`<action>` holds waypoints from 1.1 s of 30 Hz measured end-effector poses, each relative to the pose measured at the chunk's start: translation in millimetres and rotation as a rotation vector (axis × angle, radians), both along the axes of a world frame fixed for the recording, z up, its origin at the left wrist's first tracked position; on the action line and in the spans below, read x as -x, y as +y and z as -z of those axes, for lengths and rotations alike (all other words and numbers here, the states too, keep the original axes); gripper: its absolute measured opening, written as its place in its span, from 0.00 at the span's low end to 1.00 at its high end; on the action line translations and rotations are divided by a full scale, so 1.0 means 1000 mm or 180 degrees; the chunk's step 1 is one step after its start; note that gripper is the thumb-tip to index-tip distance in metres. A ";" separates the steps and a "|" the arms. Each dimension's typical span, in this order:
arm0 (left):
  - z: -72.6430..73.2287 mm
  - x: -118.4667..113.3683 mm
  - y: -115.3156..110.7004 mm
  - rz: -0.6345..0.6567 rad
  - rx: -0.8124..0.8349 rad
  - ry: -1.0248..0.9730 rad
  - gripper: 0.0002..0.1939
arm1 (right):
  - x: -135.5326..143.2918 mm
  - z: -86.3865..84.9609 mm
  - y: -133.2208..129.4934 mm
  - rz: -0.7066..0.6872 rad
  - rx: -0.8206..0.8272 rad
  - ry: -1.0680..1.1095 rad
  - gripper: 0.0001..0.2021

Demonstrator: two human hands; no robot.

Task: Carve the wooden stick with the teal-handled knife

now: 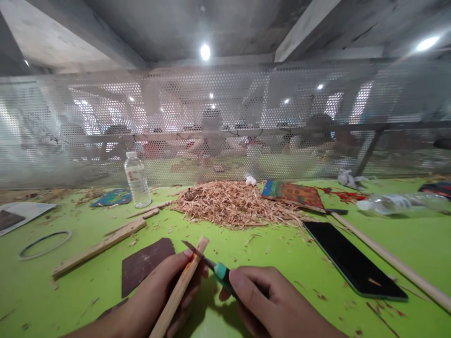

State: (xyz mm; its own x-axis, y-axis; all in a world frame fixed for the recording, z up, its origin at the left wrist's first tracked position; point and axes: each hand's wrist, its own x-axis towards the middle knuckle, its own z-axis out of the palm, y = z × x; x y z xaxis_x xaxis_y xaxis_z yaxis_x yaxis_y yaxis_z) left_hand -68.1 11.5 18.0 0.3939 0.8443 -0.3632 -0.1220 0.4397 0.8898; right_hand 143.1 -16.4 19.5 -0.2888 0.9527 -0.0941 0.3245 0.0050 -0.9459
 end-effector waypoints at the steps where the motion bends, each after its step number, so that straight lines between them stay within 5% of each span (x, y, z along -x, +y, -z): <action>1: 0.001 0.000 -0.001 -0.0096 -0.0052 -0.0078 0.18 | -0.001 0.001 0.001 -0.0002 0.0051 0.0032 0.33; 17: 0.009 0.001 -0.003 0.0330 -0.0686 -0.0376 0.25 | -0.013 -0.001 0.019 0.0222 -0.0688 -0.0496 0.21; 25: 0.016 -0.001 -0.005 0.0224 -0.0374 -0.1017 0.23 | -0.012 -0.001 0.019 -0.0065 -0.0716 -0.0517 0.21; 33: 0.009 -0.004 -0.003 0.0023 0.0112 -0.0989 0.39 | -0.017 0.008 0.025 -0.0035 -0.0945 -0.0651 0.21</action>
State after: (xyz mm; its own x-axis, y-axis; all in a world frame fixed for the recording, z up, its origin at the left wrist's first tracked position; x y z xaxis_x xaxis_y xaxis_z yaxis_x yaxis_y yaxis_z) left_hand -64.4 8.6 9.4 0.4965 0.8302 -0.2535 -0.3827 0.4715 0.7945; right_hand 160.0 8.6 12.0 -0.3031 0.9442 0.1292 0.5055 0.2742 -0.8181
